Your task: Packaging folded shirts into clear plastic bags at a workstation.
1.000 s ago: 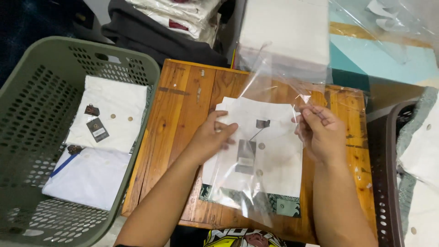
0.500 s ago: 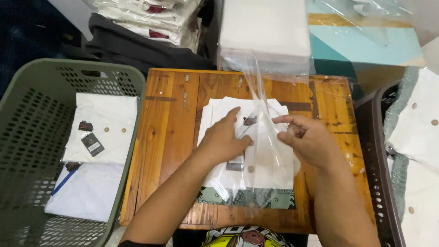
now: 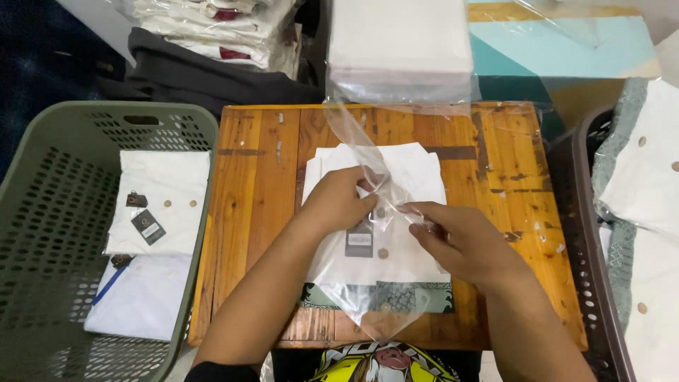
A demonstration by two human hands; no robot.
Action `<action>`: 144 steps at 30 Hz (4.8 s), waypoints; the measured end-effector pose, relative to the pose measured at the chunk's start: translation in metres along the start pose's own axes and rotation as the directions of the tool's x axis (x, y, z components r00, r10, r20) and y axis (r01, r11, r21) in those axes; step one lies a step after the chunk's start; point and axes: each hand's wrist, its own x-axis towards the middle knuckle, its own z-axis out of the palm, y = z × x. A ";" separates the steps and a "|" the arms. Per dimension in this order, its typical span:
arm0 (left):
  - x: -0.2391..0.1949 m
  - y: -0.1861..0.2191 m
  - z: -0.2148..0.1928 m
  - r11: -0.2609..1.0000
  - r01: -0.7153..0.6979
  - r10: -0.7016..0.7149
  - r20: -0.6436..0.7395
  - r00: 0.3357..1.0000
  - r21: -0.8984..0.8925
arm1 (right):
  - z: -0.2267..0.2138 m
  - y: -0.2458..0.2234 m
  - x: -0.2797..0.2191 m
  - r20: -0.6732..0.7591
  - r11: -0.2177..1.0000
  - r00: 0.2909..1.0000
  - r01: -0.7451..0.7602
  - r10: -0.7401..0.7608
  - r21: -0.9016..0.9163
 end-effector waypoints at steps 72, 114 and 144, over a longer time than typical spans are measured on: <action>0.025 -0.184 -0.041 0.771 0.087 -0.012 0.122 0.992 -0.631 | -0.002 0.123 0.080 -0.201 0.828 0.978 0.073 0.048 0.556; 0.029 -0.123 -0.032 0.852 -0.071 -0.114 -0.317 0.941 -0.519 | -0.015 0.055 0.121 -0.332 0.939 0.912 -0.306 0.241 -0.159; 0.008 -0.094 -0.024 0.950 -0.175 0.027 -0.490 0.872 -0.259 | 0.010 0.126 0.106 -0.321 0.696 0.926 0.097 0.199 0.711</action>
